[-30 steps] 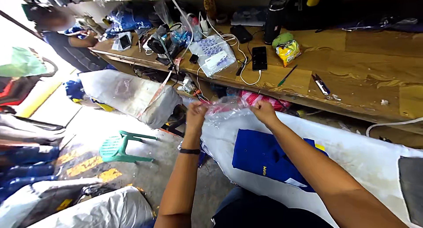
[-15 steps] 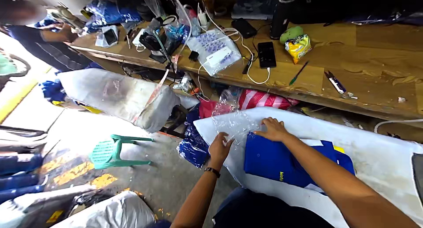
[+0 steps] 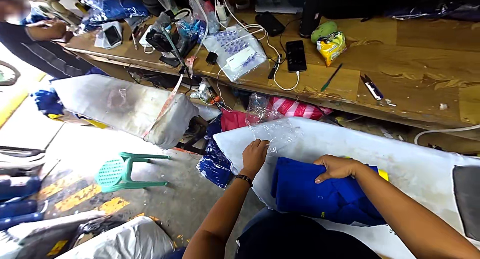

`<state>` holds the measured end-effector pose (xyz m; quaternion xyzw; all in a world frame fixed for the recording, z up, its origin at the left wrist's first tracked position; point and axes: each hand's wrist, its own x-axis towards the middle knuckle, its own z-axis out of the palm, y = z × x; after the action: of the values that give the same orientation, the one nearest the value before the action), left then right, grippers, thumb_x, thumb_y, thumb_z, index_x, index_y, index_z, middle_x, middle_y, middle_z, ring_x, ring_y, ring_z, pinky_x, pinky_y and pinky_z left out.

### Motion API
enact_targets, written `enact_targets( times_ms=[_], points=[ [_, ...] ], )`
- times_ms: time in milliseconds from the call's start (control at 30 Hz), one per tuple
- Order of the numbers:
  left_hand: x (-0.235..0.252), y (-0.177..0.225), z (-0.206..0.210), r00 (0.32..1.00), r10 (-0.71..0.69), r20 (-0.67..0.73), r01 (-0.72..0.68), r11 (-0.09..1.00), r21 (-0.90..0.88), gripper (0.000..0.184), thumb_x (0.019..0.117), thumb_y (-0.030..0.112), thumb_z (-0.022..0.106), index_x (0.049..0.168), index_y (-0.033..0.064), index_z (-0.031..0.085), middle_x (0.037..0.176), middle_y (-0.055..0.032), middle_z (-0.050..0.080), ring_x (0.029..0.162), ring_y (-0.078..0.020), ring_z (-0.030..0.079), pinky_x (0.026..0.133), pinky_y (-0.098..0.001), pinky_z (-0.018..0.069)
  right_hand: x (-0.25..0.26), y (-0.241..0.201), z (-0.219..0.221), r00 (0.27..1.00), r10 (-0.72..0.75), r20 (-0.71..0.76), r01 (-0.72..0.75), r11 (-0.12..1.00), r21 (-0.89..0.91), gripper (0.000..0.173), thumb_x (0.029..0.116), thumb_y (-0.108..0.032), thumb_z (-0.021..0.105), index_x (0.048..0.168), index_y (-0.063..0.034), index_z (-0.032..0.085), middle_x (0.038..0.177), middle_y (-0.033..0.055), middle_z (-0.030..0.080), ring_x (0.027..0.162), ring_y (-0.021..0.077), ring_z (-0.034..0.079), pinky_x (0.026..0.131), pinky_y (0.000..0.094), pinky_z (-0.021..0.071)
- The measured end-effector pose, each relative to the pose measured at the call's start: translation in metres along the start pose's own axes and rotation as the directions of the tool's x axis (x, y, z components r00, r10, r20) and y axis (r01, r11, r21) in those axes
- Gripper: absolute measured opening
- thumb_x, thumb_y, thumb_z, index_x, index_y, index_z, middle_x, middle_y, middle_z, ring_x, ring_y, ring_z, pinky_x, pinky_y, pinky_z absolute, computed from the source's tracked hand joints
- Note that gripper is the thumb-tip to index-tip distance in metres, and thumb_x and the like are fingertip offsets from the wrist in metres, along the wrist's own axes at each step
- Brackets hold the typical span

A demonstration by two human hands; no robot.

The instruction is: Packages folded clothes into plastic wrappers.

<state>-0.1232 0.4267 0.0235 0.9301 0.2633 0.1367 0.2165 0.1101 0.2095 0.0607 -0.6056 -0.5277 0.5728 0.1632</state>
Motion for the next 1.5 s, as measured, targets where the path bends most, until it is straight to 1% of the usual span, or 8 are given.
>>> enact_targets(
  times_ms=[167,400,533,800,1000,1133,1333,1500],
  points=[
    [-0.025,-0.002,0.011,0.994,0.091,0.056,-0.09,0.996,-0.019,0.026,0.1023,0.021,0.057,0.108,0.0036,0.076,0.1,-0.0172,0.075,0.095,-0.0364,0.073,0.084,-0.0537,0.0574,-0.008,-0.002,-0.006,0.997,-0.043,-0.067,0.055,0.982,0.183,0.017,0.0877,-0.011,0.078,0.101,-0.004,0.069,0.085,-0.0011,0.071,0.077,0.0015,0.065,0.077,0.0249,0.055],
    [-0.015,0.043,0.003,0.941,-0.332,0.073,0.336,0.876,-0.347,0.039,0.1108,0.021,0.037,0.129,0.0022,0.067,0.083,-0.013,0.071,0.078,-0.0279,0.069,0.08,-0.0509,0.0555,0.03,0.009,-0.011,0.999,0.037,-0.013,-0.036,0.995,0.095,0.029,0.0937,-0.013,0.075,0.117,0.0012,0.066,0.102,0.0109,0.07,0.091,0.0117,0.066,0.09,0.035,0.0529],
    [-0.01,0.063,-0.008,0.918,-0.335,0.212,0.377,0.904,-0.204,0.044,0.1117,0.032,0.037,0.128,0.0064,0.068,0.108,-0.0198,0.074,0.105,-0.0374,0.071,0.093,-0.0611,0.0516,0.042,0.006,0.004,0.999,-0.015,-0.031,0.017,0.997,0.07,0.035,0.0894,-0.014,0.079,0.117,0.0014,0.065,0.103,0.0133,0.07,0.093,0.0163,0.066,0.09,0.039,0.053],
    [-0.025,0.065,-0.006,0.936,-0.205,0.285,0.242,0.965,-0.098,0.037,0.1079,0.03,0.047,0.128,0.011,0.071,0.117,-0.0158,0.073,0.103,-0.0346,0.072,0.089,-0.058,0.0542,0.02,0.026,0.013,0.934,0.118,-0.336,-0.017,0.957,0.29,0.119,0.0792,-0.014,0.087,0.166,-0.0082,0.005,0.152,0.0284,0.046,0.13,0.0288,0.058,0.109,0.0392,0.0482],
    [-0.034,0.044,0.021,0.975,0.166,0.147,-0.13,0.966,-0.222,0.045,0.0892,0.04,0.074,0.128,0.0155,0.073,0.123,-0.0158,0.067,0.114,-0.0343,0.064,0.097,-0.0554,0.0518,0.039,0.031,0.002,0.968,0.131,-0.216,-0.068,0.958,0.277,0.036,0.0929,-0.012,0.076,0.124,0.0003,0.063,0.112,0.0105,0.069,0.099,0.0081,0.065,0.094,0.0283,0.0525],
    [-0.053,0.016,0.05,0.98,-0.174,-0.093,0.138,0.942,-0.307,0.078,0.0795,0.029,0.078,0.145,-0.0028,0.05,0.151,-0.029,0.046,0.138,-0.0468,0.045,0.112,-0.0609,0.0393,0.039,0.032,0.003,0.963,0.18,-0.202,-0.106,0.939,0.328,0.032,0.0948,-0.011,0.073,0.124,0.0,0.064,0.109,0.0092,0.07,0.095,0.0067,0.065,0.091,0.0276,0.0529],
    [-0.021,0.022,0.034,0.838,-0.506,0.203,0.544,0.802,-0.246,0.034,0.1014,0.024,0.061,0.124,-0.0006,0.066,0.117,-0.0199,0.071,0.112,-0.0349,0.068,0.1,-0.056,0.0505,0.038,0.031,0.005,0.952,0.184,-0.244,-0.086,0.927,0.364,0.028,0.0939,-0.007,0.073,0.119,0.0008,0.065,0.105,0.0078,0.07,0.092,0.0052,0.065,0.089,0.0256,0.0531],
    [-0.027,-0.001,0.029,0.876,-0.429,0.22,0.45,0.891,-0.056,0.033,0.0955,0.023,0.067,0.119,-0.0009,0.066,0.117,-0.0216,0.069,0.099,-0.0393,0.07,0.086,-0.0609,0.0545,0.005,0.055,0.01,0.833,0.23,-0.504,0.098,0.834,0.543,0.021,0.0938,0.004,0.067,0.114,0.002,0.067,0.096,0.0034,0.072,0.085,0.0028,0.067,0.084,0.0243,0.0566]
  ],
)
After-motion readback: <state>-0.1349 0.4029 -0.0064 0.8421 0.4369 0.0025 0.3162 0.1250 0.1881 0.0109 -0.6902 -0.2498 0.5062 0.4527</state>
